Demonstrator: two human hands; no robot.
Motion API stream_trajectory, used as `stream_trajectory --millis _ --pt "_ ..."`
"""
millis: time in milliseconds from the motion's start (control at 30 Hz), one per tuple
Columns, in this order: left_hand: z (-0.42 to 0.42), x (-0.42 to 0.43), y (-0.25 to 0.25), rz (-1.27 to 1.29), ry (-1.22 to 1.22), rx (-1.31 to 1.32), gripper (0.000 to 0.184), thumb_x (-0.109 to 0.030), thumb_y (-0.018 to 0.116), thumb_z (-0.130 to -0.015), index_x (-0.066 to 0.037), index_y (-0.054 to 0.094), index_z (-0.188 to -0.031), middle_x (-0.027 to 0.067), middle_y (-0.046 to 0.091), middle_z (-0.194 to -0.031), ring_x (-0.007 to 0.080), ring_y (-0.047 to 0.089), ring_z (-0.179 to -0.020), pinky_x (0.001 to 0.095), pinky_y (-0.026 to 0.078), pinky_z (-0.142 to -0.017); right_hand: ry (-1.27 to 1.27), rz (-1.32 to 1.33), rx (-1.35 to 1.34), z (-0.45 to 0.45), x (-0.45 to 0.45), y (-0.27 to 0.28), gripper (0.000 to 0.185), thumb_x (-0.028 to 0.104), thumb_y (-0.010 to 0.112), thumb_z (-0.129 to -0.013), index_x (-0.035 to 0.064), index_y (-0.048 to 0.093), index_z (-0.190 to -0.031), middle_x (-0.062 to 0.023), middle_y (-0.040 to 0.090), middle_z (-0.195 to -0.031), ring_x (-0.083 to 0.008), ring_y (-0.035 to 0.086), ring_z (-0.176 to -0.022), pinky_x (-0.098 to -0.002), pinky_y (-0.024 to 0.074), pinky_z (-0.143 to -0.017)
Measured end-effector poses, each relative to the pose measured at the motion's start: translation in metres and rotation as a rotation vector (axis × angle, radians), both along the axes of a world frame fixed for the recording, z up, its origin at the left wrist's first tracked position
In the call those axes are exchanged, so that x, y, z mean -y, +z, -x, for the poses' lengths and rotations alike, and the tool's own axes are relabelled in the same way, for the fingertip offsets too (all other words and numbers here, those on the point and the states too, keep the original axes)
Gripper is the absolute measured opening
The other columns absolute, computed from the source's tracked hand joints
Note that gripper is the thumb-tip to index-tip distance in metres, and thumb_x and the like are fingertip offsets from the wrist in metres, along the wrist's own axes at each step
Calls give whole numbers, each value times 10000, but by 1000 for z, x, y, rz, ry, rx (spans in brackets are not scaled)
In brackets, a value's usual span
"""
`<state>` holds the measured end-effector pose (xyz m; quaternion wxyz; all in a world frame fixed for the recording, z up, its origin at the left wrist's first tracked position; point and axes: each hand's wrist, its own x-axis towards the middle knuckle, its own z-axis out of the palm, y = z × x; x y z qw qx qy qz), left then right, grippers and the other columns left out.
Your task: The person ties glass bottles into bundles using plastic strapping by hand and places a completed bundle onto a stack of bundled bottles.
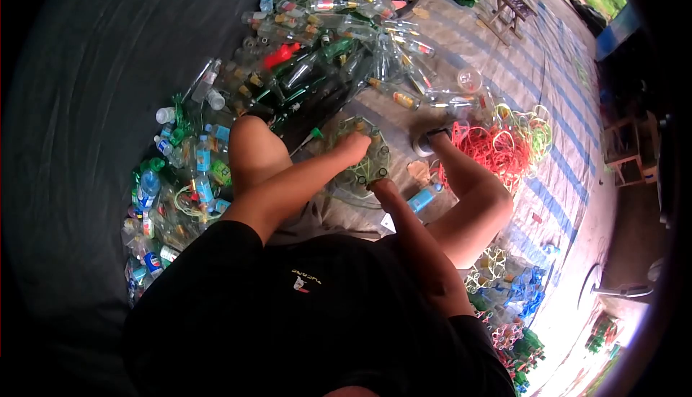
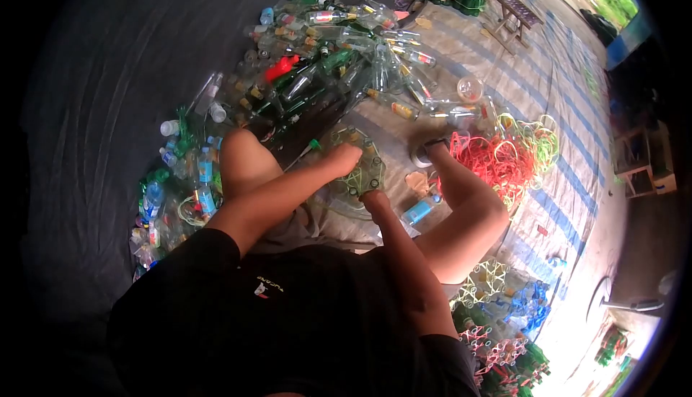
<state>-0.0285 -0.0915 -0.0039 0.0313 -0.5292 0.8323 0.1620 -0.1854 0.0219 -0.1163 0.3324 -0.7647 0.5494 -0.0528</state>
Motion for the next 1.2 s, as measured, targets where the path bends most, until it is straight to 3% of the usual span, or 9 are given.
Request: stream_trajectory --millis 133,233,433,500,600,833,933,1167,1200 --pt "5 -47 63 -203 -220 145 244 -158 635 -784 -85 710 -1004 166 689 -1028 353 668 -978 458 539 -820 -3 25 -22 -3 -4 -3 242 190 553 -883 56 658 -1055 -190 664 -1049 -327 640 -939 -412 494 -775" --pt "-8 -85 34 -2 -309 80 210 -193 641 -797 -72 700 -958 169 658 -1038 342 671 -902 443 541 -784 -181 -133 89 -5 -8 19 222 166 546 -874 56 673 -1019 -180 674 -1024 -314 646 -931 -406 498 -770" --pt "-20 -92 9 43 -311 -126 154 -202 649 -821 -61 628 -881 155 616 -969 350 647 -913 453 520 -779 38 172 112 2 -20 12 168 109 537 -824 66 694 -868 -147 683 -910 -299 649 -862 -394 500 -738" --pt "-24 -91 3 39 -310 -138 165 -206 655 -816 -62 628 -892 153 621 -972 347 646 -921 451 518 -789 89 258 -202 -3 -24 29 134 95 547 -805 77 679 -802 -135 671 -864 -295 646 -845 -399 500 -707" --pt "-28 -91 4 65 -311 -178 167 -211 652 -809 -71 641 -899 147 640 -977 344 655 -905 446 526 -779 13 275 20 6 -21 -30 126 94 551 -800 78 664 -745 -128 658 -826 -312 644 -807 -412 501 -668" --pt "-25 -91 4 -1 -245 -166 203 -208 666 -800 -53 626 -926 154 656 -975 357 650 -918 457 516 -800 5 298 -149 20 -6 56 178 144 540 -811 29 662 -751 -185 679 -838 -371 658 -778 -457 517 -671" --pt "-26 -90 -3 8 -254 -163 182 -199 650 -806 -61 627 -923 157 658 -974 366 655 -891 467 519 -773 -234 245 -196 16 9 103 201 166 532 -812 16 657 -763 -227 675 -829 -402 659 -778 -496 516 -690" --pt "-31 -97 8 72 -287 -181 166 -211 616 -824 -76 627 -920 158 651 -953 378 652 -882 490 515 -739 -53 422 -80 51 33 60 228 249 654 -821 39 709 -892 -203 691 -846 -341 673 -751 -437 526 -661" --pt "-30 -100 7 92 -252 -199 163 -221 610 -835 -76 626 -908 163 648 -933 377 651 -888 490 517 -739 -657 -183 285 48 33 32 256 257 694 -830 4 703 -861 -124 650 -722 -231 619 -635 -378 482 -581"
